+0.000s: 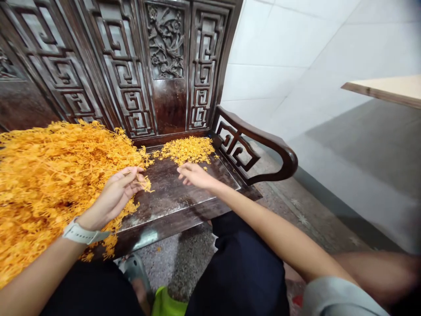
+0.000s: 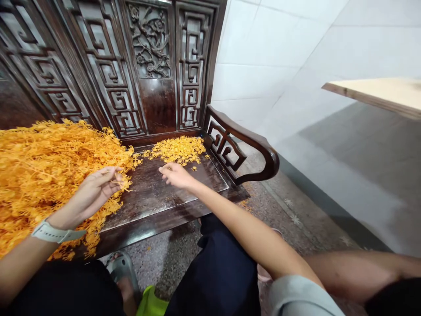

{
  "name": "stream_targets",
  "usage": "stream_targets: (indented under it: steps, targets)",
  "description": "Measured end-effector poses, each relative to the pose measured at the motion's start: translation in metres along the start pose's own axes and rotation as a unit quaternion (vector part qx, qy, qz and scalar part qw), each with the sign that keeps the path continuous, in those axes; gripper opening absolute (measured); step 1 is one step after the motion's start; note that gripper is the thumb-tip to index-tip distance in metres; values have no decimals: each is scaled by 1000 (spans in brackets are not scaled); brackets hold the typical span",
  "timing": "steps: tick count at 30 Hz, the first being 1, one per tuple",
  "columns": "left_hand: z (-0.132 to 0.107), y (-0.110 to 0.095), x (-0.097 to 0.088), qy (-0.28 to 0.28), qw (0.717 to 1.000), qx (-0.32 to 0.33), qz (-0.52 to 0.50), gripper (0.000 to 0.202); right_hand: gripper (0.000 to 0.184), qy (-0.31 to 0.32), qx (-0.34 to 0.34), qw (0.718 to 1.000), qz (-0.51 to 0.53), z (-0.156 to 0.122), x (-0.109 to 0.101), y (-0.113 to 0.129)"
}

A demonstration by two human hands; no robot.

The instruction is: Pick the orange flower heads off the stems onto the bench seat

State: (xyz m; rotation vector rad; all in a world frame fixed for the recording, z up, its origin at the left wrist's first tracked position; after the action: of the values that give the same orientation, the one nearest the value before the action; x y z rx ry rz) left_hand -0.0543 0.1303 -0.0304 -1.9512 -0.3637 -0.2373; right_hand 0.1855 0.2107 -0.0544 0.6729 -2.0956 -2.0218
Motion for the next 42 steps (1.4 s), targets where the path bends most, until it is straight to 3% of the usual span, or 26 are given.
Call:
stream_targets:
  steps: [3, 6, 9, 13, 15, 18, 24, 28, 30, 31, 32, 34, 35, 36, 37, 39, 41, 42]
  targets:
    - [-6, 8, 16, 17, 1000, -11, 18, 17, 37, 94, -125, 987, -34, -11, 36, 18]
    - [-7, 19, 28, 29, 999, -25, 23, 33, 42, 159, -268, 937, -156, -23, 57, 44]
    - [-4, 23, 28, 27, 999, -17, 21, 36, 37, 191, -311, 887, -282, -33, 68, 54]
    - [-2, 30, 27, 49, 998, -34, -1, 24, 35, 228, -377, 806, -397, -57, 90, 68]
    - [-5, 36, 31, 64, 996, -61, -8, 20, 37, 254, -421, 763, -420, -75, 105, 76]
    - [-13, 42, 38, 52, 996, -73, -11, 22, 35, 279, -459, 736, -413, -97, 116, 88]
    - [-22, 33, 60, 54, 998, -18, -4, 20, 36, 267, -453, 759, -383, -105, 99, 101]
    - [-25, 29, 72, 64, 998, -4, -10, 20, 39, 284, -425, 819, -259, -101, 86, 112]
    - [-22, 25, 74, 68, 997, 5, -25, 20, 45, 338, -386, 842, -165, -109, 87, 121]
    - [-18, 21, 72, 59, 997, 14, -38, 20, 46, 404, -364, 831, -117, -120, 92, 125]
    - [-14, 15, 67, 43, 997, 28, -56, 20, 44, 488, -342, 800, -76, -136, 99, 130]
    - [-6, 4, 50, -6, 996, 50, -79, 24, 38, 656, -288, 697, -25, -174, 105, 135]
    - [-3, -1, 47, 1, 996, 54, -75, 24, 34, 710, -257, 655, -13, -185, 103, 134]
    - [-2, -5, 46, 21, 996, 56, -72, 24, 29, 727, -230, 646, -10, -186, 98, 132]
    - [-2, -8, 45, 36, 995, 55, -71, 23, 24, 710, -209, 673, -9, -175, 93, 127]
    - [-6, -10, 45, 64, 994, 48, -70, 17, 11, 575, -188, 796, 12, -125, 73, 115]
    - [-11, -8, 45, 79, 994, 32, -67, 13, 9, 318, -189, 926, 72, -61, 28, 98]
    - [-14, -7, 46, 88, 994, 23, -62, 12, 10, 169, -167, 962, 136, -36, -1, 83]
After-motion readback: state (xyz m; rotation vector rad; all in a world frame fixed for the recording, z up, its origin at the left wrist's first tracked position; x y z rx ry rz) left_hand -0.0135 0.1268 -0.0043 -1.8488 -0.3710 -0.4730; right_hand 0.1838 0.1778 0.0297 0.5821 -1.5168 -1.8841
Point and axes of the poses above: each hand's wrist, its own z-axis towards the middle knuckle, its own x-axis out of the palm, y = z × x, the point moved 8 cm from there along z, towards the middle knuckle, and after that the axes turned 13 degrees about -x, right-handed, at the moved point
